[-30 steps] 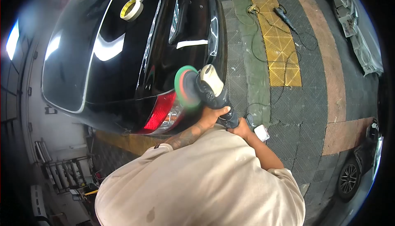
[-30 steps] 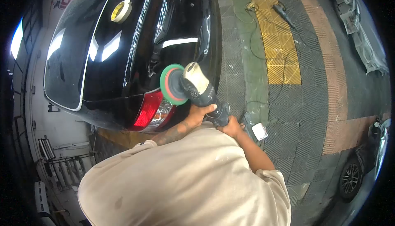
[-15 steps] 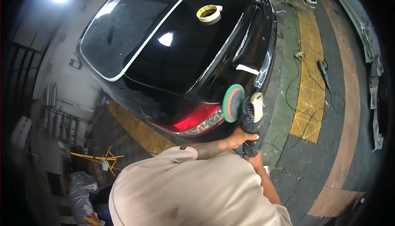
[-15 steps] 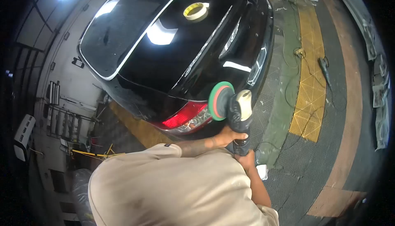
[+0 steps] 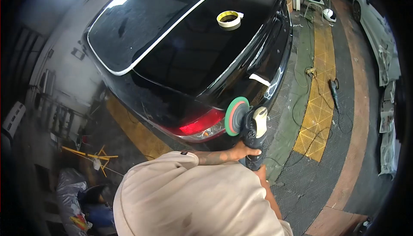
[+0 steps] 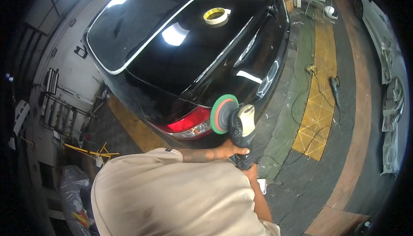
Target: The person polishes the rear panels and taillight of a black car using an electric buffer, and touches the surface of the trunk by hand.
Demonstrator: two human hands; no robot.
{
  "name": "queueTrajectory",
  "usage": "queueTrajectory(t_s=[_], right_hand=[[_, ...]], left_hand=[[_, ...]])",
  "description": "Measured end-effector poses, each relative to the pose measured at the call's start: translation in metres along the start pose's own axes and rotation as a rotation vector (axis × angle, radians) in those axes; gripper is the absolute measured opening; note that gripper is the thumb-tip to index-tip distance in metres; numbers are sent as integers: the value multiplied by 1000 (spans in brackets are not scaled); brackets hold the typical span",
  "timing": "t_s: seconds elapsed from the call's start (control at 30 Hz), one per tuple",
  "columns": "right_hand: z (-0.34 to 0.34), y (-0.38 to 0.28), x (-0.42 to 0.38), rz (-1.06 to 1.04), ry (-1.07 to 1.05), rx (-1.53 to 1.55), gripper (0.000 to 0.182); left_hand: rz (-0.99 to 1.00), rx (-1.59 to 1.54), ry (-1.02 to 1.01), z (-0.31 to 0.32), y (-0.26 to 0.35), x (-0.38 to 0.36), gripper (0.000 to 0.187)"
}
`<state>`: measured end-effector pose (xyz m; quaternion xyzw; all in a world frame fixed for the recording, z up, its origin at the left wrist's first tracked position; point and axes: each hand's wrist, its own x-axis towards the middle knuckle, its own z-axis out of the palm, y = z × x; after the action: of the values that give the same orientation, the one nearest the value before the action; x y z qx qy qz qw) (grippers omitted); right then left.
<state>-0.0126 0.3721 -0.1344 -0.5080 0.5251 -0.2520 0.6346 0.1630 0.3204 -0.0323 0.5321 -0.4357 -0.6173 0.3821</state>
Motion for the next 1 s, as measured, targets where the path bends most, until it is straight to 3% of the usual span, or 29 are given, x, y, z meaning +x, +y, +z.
queueTrajectory(t_s=[0.07,0.17,0.23,0.27,0.3,0.37,0.43,0.5,0.63,0.77,0.83,1.0], right_hand=[[0,5,0,-42,-1,-5,38],[10,56,21,22,171,-9,37],[-4,-47,-10,188,86,74,37],[-1,-12,2,161,55,64,38],[4,12,7,57,101,26,38],[4,31,8,77,10,-49,42],[7,30,4,73,-3,-57,43],[13,26,1,53,77,2,32],[11,22,7,165,28,122,32],[12,11,-4,94,45,-21,39],[9,7,-4,21,-49,-2,38],[12,23,2,48,-27,-21,38]], left_hand=[[69,-8,17,1,-10,4,87],[-115,-43,45,10,6,18,81],[-84,-139,47,10,-8,35,71],[-171,-192,-10,11,0,32,64],[-168,-145,1,10,-4,30,61],[-97,-170,-14,5,-12,14,60],[-88,-143,-34,7,-13,10,60],[-66,-139,14,7,-12,19,58],[-220,-144,-26,10,-10,35,54],[-87,-64,28,0,-16,8,53],[-13,-41,56,4,-2,-12,54],[25,-72,58,6,-10,4,54]])
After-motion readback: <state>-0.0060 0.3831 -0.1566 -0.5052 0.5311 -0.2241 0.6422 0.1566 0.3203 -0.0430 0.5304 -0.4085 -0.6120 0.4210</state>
